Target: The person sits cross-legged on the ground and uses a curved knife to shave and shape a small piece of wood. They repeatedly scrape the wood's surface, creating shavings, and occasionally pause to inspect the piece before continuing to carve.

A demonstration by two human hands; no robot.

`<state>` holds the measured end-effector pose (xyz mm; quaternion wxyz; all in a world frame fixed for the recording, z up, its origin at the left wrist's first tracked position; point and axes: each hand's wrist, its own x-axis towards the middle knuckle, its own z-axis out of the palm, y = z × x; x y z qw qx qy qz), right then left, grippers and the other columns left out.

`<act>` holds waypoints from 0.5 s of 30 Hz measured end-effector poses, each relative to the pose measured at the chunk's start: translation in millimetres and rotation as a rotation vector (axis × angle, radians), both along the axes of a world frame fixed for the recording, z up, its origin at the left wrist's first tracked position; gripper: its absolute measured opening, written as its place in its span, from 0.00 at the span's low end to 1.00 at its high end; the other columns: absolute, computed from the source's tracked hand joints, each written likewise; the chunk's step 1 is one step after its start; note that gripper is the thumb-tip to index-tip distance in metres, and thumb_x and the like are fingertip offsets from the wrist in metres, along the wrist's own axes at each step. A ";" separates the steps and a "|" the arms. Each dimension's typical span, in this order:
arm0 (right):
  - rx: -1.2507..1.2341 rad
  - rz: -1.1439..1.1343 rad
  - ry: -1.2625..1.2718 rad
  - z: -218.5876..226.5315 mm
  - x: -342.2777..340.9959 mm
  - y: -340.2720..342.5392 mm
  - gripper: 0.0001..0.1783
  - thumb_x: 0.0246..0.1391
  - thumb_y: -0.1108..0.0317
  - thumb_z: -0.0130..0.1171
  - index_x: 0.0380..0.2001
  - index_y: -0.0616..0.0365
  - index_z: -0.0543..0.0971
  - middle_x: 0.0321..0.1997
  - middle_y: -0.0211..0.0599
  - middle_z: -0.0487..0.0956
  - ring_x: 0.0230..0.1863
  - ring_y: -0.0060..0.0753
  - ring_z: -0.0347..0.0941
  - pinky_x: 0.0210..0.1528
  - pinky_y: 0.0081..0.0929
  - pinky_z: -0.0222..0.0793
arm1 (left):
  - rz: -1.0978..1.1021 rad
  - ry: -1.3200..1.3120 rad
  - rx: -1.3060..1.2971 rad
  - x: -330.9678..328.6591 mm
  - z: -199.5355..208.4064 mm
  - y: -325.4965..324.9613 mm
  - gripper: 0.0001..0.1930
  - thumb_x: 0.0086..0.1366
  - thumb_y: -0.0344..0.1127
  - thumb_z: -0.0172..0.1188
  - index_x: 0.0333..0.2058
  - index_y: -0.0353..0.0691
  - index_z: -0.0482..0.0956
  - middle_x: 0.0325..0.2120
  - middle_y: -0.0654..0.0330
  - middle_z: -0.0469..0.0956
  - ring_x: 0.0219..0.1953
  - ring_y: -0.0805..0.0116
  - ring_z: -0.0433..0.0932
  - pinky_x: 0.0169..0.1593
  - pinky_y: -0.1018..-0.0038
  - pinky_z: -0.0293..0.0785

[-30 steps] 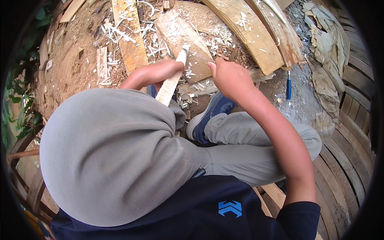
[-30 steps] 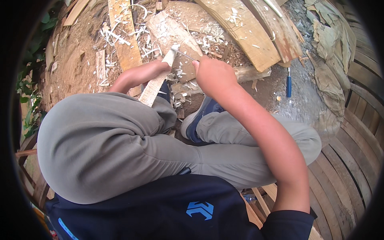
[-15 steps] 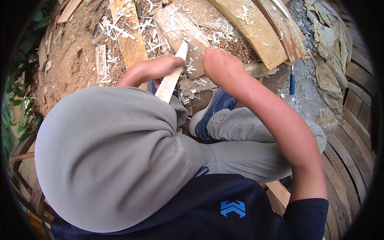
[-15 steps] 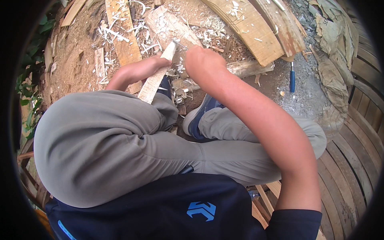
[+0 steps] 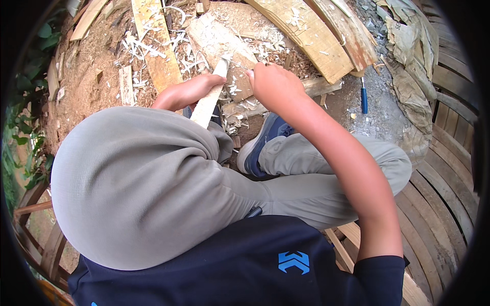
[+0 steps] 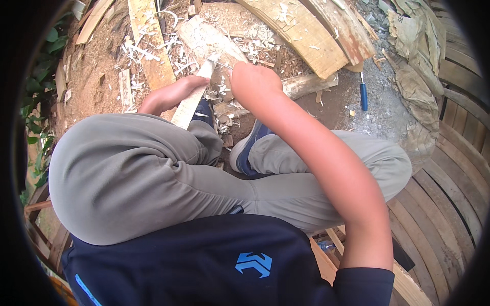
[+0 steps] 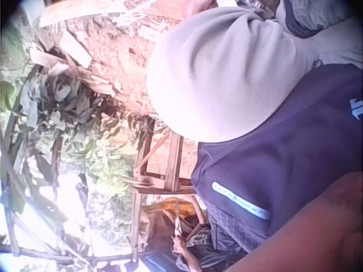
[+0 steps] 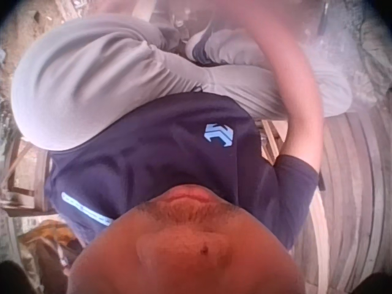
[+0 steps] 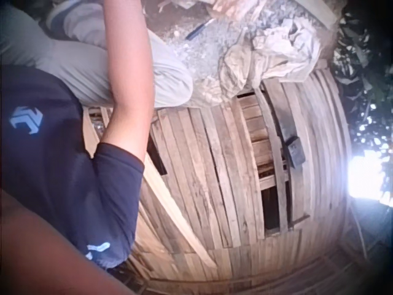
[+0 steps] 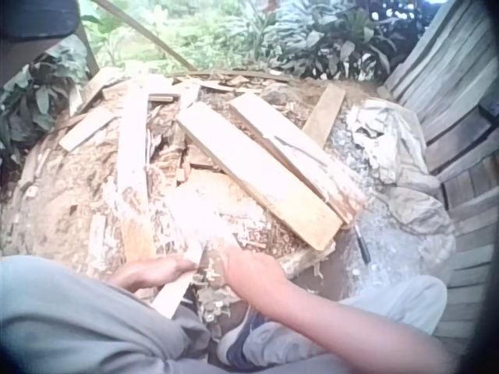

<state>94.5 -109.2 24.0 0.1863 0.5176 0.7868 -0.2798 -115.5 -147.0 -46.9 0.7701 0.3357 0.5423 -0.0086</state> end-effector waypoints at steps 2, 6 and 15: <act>-0.021 0.026 0.012 19.1 -0.8 -4.4 0.23 0.69 0.54 0.41 0.37 0.64 0.76 0.32 0.57 0.82 0.37 0.59 0.80 0.42 0.52 0.75 | 0.007 0.016 -0.025 -9.4 13.1 -2.8 0.33 0.74 0.52 0.41 0.65 0.29 0.61 0.66 0.52 0.64 0.67 0.64 0.60 0.69 0.69 0.49; -0.036 0.048 -0.044 22.5 2.3 -11.2 0.22 0.69 0.56 0.40 0.36 0.64 0.75 0.30 0.56 0.82 0.36 0.60 0.80 0.41 0.52 0.75 | 0.080 0.037 0.055 -7.0 16.8 -10.7 0.35 0.74 0.53 0.38 0.68 0.29 0.53 0.69 0.50 0.57 0.71 0.61 0.54 0.72 0.68 0.45; -0.084 0.004 -0.201 11.0 -25.6 -31.7 0.12 0.62 0.67 0.52 0.43 0.65 0.73 0.39 0.51 0.84 0.41 0.44 0.84 0.37 0.35 0.81 | 0.217 -0.063 -0.136 -21.1 26.0 -0.9 0.26 0.72 0.56 0.40 0.50 0.37 0.71 0.37 0.58 0.71 0.37 0.67 0.70 0.40 0.69 0.65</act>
